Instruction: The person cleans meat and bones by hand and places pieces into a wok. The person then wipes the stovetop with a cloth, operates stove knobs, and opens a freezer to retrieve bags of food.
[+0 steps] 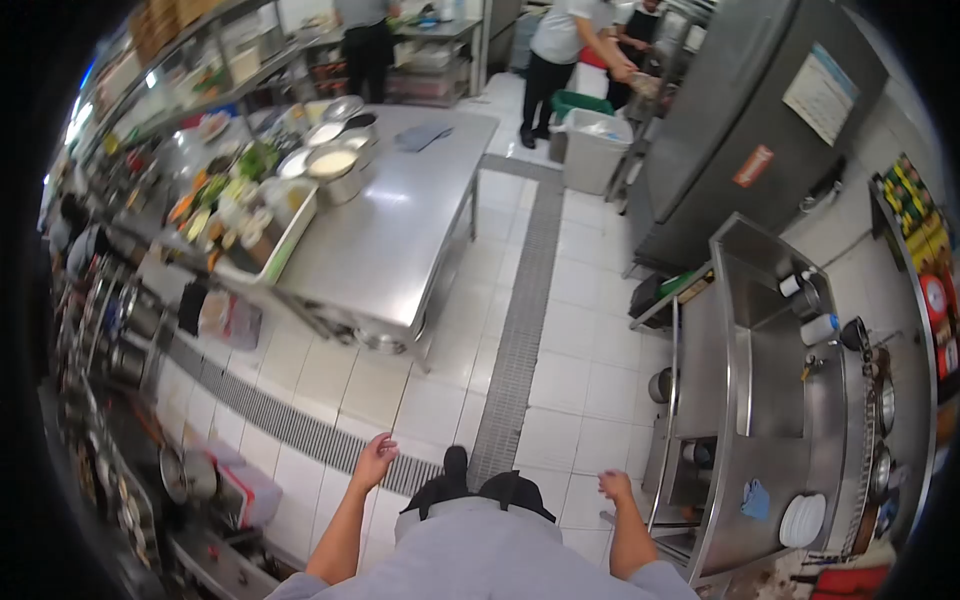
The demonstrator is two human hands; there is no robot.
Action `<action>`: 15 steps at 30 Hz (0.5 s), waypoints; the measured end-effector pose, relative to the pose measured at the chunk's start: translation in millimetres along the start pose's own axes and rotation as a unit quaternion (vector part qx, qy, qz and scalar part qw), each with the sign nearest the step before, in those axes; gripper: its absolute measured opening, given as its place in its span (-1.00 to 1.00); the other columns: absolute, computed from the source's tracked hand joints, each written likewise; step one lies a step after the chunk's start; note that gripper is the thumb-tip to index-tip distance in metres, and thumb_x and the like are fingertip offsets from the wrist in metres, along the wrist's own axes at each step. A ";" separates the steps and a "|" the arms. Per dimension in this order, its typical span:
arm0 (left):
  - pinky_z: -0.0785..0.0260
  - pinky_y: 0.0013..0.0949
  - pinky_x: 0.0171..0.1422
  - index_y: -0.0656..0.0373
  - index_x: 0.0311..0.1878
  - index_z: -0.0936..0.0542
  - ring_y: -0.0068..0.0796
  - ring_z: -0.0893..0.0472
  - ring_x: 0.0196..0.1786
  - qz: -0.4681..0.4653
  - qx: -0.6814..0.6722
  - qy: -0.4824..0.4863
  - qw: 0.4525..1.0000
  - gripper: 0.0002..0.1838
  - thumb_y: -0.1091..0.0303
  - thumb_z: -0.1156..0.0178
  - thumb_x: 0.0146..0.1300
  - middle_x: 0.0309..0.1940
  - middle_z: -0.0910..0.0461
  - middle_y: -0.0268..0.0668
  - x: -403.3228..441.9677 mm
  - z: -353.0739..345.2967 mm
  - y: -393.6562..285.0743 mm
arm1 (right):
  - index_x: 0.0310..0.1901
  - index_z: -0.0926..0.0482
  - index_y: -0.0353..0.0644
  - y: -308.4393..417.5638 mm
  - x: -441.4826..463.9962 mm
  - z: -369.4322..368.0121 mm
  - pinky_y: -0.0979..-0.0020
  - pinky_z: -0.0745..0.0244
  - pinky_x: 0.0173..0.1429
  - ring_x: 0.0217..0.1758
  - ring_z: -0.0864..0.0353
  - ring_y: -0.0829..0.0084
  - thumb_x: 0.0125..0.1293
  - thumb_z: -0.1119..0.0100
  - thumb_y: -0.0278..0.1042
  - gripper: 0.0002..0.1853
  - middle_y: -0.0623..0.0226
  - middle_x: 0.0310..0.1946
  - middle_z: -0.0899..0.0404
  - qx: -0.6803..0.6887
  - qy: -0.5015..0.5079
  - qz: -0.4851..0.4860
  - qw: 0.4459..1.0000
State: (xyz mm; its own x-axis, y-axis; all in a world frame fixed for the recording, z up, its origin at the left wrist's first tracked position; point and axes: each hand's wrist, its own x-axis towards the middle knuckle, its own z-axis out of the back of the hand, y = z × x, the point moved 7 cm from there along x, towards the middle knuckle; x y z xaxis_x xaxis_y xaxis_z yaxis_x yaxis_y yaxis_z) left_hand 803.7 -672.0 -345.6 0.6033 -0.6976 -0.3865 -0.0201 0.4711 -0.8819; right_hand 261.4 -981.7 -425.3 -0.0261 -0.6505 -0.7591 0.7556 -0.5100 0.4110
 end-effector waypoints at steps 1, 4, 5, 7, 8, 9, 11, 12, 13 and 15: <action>-0.48 -0.33 0.04 0.25 0.26 -0.40 -0.31 -0.64 -0.07 -0.030 0.020 0.031 0.999 -0.47 0.30 -0.24 0.25 -0.04 -0.62 -0.09 36.3 -15.8 -36.6 | -0.01 -0.55 -0.22 -18.4 -4.7 10.7 0.34 -0.48 -0.39 -0.40 -0.65 0.40 0.18 -0.25 -0.35 -0.67 0.23 -0.36 -0.65 0.050 -0.018 -0.033 0.998; -0.48 -0.31 0.03 0.23 0.25 -0.41 -0.29 -0.64 -0.06 -0.135 0.080 0.115 0.981 -0.50 0.29 -0.23 0.27 -0.04 -0.62 -0.10 116.5 -76.7 -142.8 | 0.02 -0.53 -0.23 -94.9 -2.3 19.0 0.30 -0.50 -0.37 -0.41 -0.66 0.35 0.13 -0.27 -0.41 -0.62 0.24 -0.36 -0.65 0.132 -0.029 -0.059 0.989; -0.48 -0.30 0.04 0.23 0.25 -0.42 -0.28 -0.64 -0.07 -0.163 0.081 0.141 0.973 -0.50 0.28 -0.22 0.28 -0.04 -0.62 -0.10 135.0 -99.0 -177.6 | 0.01 -0.56 -0.17 -128.0 12.0 13.9 0.27 -0.51 -0.35 -0.41 -0.67 0.32 0.10 -0.30 -0.38 -0.61 0.27 -0.36 -0.66 0.030 -0.025 -0.035 0.999; -0.48 -0.29 0.04 0.22 0.25 -0.42 -0.28 -0.64 -0.07 -0.191 0.085 0.177 0.962 -0.51 0.27 -0.21 0.29 -0.04 -0.62 -0.11 167.9 -140.6 -234.4 | -0.08 -0.64 -0.03 -142.0 13.7 -9.1 0.21 -0.54 -0.31 -0.38 -0.69 0.28 0.02 -0.38 -0.28 -0.64 0.33 -0.37 -0.69 -0.290 0.005 0.038 0.956; -0.48 -0.28 0.05 0.22 0.25 -0.42 -0.27 -0.63 -0.06 -0.198 0.095 0.213 0.952 -0.51 0.27 -0.21 0.29 -0.03 -0.62 -0.11 181.4 -165.2 -257.1 | -0.15 -0.69 0.06 -139.4 6.3 -21.9 0.18 -0.56 -0.29 -0.36 -0.70 0.27 -0.02 -0.41 -0.21 -0.68 0.37 -0.37 -0.70 -0.492 0.032 0.084 0.866; -0.47 -0.27 0.07 0.22 0.25 -0.42 -0.26 -0.63 -0.05 -0.206 0.105 0.248 0.941 -0.51 0.27 -0.20 0.29 -0.02 -0.62 -0.11 192.4 -187.5 -274.6 | -0.25 -0.71 0.12 -164.9 3.8 -36.8 0.16 -0.56 -0.27 -0.32 -0.70 0.28 -0.04 -0.40 -0.15 -0.75 0.40 -0.39 -0.70 -0.505 0.010 0.094 0.858; -0.46 -0.26 0.09 0.23 0.26 -0.41 -0.24 -0.62 -0.03 -0.205 0.120 0.296 0.925 -0.50 0.27 -0.20 0.29 -0.01 -0.61 -0.10 211.3 -225.9 -298.4 | -0.38 -0.72 0.03 -172.2 -6.7 -56.8 0.18 -0.56 -0.11 -0.21 -0.70 0.25 0.11 -0.15 -0.06 -0.76 0.33 -0.35 -0.71 -0.494 0.059 0.016 0.867; -0.44 -0.26 0.12 0.23 0.27 -0.40 -0.23 -0.62 -0.01 -0.201 0.129 0.334 0.912 -0.49 0.27 -0.20 0.29 0.01 -0.61 -0.09 220.5 -245.2 -305.9 | -0.35 -0.73 0.04 -173.0 -9.5 -66.7 0.17 -0.57 -0.09 -0.16 -0.70 0.26 0.09 -0.15 -0.11 -0.78 0.33 -0.29 -0.72 -0.482 0.095 -0.017 0.871; -0.44 -0.26 0.12 0.23 0.27 -0.40 -0.23 -0.62 -0.01 -0.204 0.128 0.335 0.911 -0.49 0.27 -0.20 0.29 0.01 -0.61 -0.09 236.5 -258.3 -313.7 | -0.35 -0.73 0.03 -204.2 8.5 -89.4 0.19 -0.57 -0.13 -0.15 -0.71 0.28 0.08 -0.15 -0.17 -0.80 0.33 -0.25 -0.72 -0.493 0.061 0.025 0.868; -0.42 -0.27 0.16 0.23 0.26 -0.41 -0.23 -0.61 0.02 -0.202 0.128 0.384 0.892 -0.50 0.27 -0.20 0.29 0.04 -0.60 -0.08 248.7 -278.7 -314.5 | -0.30 -0.71 0.02 -144.3 -12.2 -77.2 0.20 -0.55 -0.21 -0.18 -0.70 0.30 0.10 -0.13 -0.21 -0.80 0.33 -0.25 -0.71 -0.474 0.178 0.003 0.863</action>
State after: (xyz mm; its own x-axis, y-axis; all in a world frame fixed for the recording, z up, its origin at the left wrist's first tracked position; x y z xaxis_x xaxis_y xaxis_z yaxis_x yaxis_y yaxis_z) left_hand 737.9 -1144.1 -239.7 -0.2061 -0.9561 -0.2085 0.3165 0.1365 -0.9387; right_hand 203.3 -856.8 -514.3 0.0539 -0.3522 -0.9344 0.9553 0.2905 -0.0544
